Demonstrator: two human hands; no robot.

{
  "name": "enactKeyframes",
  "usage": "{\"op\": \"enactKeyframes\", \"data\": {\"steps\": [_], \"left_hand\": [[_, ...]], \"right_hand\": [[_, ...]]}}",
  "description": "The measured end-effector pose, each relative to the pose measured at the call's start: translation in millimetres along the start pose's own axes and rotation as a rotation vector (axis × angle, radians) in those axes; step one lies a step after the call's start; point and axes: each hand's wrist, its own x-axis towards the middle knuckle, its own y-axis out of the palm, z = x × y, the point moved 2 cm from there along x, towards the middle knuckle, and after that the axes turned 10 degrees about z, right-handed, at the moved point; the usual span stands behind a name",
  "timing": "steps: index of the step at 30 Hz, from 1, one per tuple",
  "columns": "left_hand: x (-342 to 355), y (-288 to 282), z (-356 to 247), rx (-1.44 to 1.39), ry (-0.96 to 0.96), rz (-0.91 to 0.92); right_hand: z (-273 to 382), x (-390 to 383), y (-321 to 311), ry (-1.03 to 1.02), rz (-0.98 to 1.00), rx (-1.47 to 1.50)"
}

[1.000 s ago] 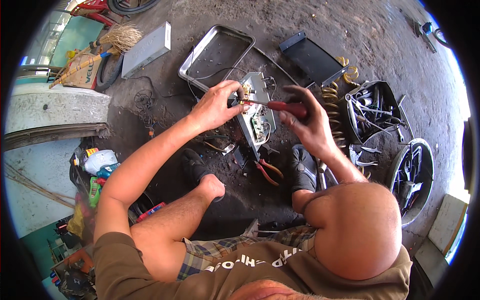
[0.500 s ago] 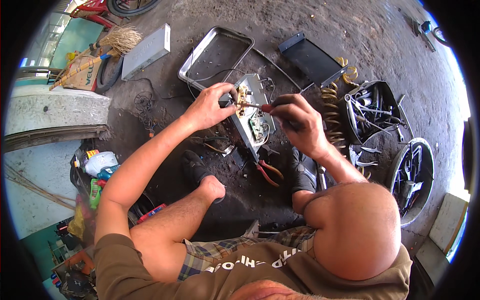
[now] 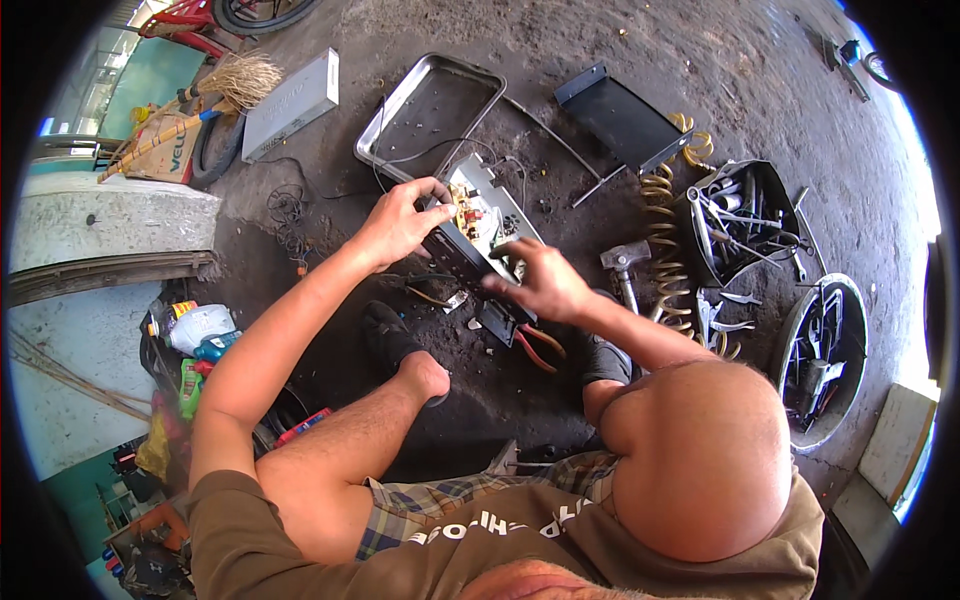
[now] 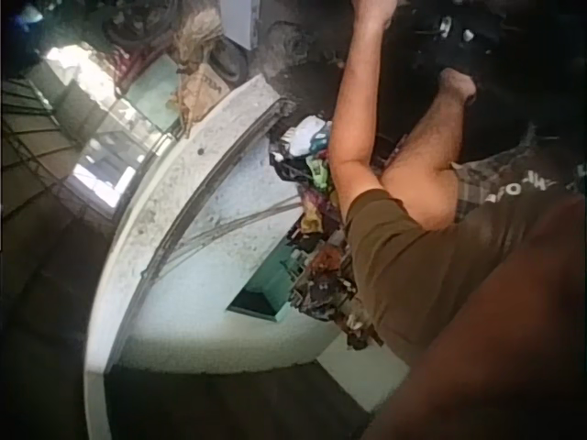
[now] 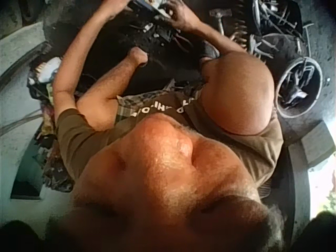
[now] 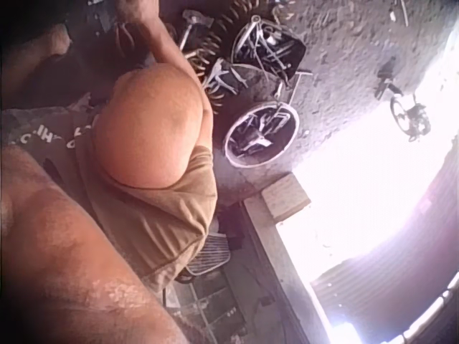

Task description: The person sits on the floor and uses pliers and a screwdriver to strip wires and adjust components inside an open electronic device. The person manipulates the circuit board and wires within the metal casing throughout the clip.

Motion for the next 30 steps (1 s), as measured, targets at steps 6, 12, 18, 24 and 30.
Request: {"op": "enactKeyframes", "data": {"steps": [6,12,18,24,30], "left_hand": [[-5.5,-6.3,-6.7,0.044,-0.082,0.05],[-10.0,-30.0,-29.8,0.463,-0.18,0.23],[-12.3,-15.2,-16.0,0.935,0.127,0.236],[-20.6,-6.1,11.3,0.9,0.171,0.156],[2.1,14.2,70.6,0.868,0.413,0.063]], "right_hand": [[-8.2,12.6,33.1,0.038,0.118,-0.179],[-5.4,8.1,40.0,-0.082,0.137,-0.22],[-1.0,6.4,40.5,-0.056,0.231,-0.324],[-1.0,10.6,13.5,-0.093,0.302,-0.509],[-33.1,11.8,14.0,-0.108,0.302,-0.608]]}}
